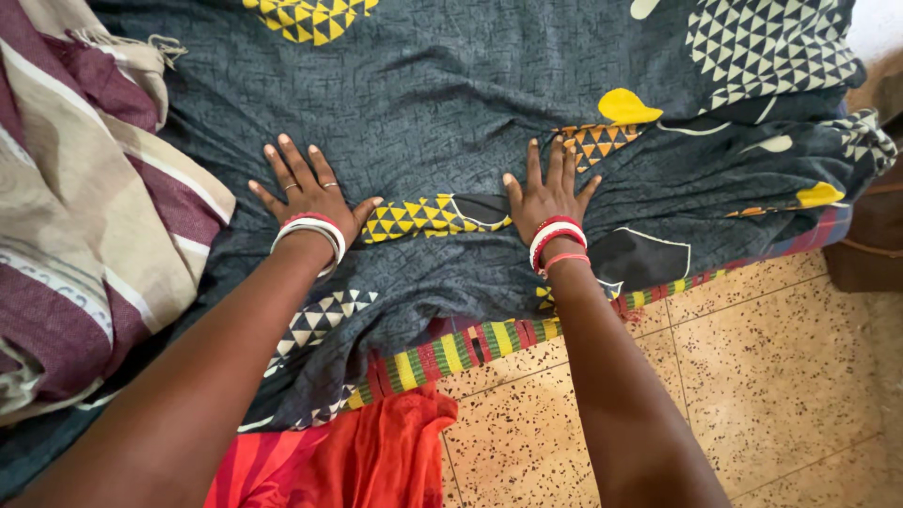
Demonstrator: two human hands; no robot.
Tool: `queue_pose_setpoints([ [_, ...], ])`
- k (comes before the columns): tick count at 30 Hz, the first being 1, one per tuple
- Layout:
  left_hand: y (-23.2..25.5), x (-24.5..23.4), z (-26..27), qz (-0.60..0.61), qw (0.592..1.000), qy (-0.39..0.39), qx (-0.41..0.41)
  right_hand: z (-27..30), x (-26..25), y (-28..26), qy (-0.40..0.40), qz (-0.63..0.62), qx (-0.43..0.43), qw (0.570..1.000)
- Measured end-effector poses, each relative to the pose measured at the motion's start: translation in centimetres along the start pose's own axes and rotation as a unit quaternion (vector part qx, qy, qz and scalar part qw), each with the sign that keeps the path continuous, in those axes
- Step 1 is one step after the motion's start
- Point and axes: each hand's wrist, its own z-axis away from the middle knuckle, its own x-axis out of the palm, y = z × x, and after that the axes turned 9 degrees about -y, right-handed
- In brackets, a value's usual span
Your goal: The person folds a patterned bedsheet on a bed by hand, smoothing and aligning the fabric repeatedly to create a neat rectangular shape. The person uses both hands to press and adjust the sheet without any tools.
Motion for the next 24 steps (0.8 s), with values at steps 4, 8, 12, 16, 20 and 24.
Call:
queue_pose_setpoints([
  [4,-0.2,0.2,0.0,-0.005,1.000,-0.001,0.000,0.2,0.2,-0.2,-0.003,-0.002,0.001,1.000],
  [8,-0.1,0.4,-0.3,-0.007,1.000,0.006,0.003,-0.1,0.1,0.1,-0.002,-0.001,0.003,1.000],
  [12,-0.1,0.4,-0.3,-0.006,1.000,0.006,0.004,0.0,-0.1,-0.2,-0.003,-0.006,0.008,1.000],
  [16,-0.1,0.1,0.0,-0.005,1.000,0.002,0.002,0.0,0.0,-1.7,0.006,-0.012,0.023,1.000],
  [20,-0.1,0.1,0.2,0.004,1.000,0.005,0.005,0.9,1.3,-4.0,0.036,-0.013,-0.014,0.999],
  [24,-0.1,0.3,0.3,0.010,0.999,0.028,0.015,1.4,1.2,-5.0,0.034,0.011,-0.113,0.993],
])
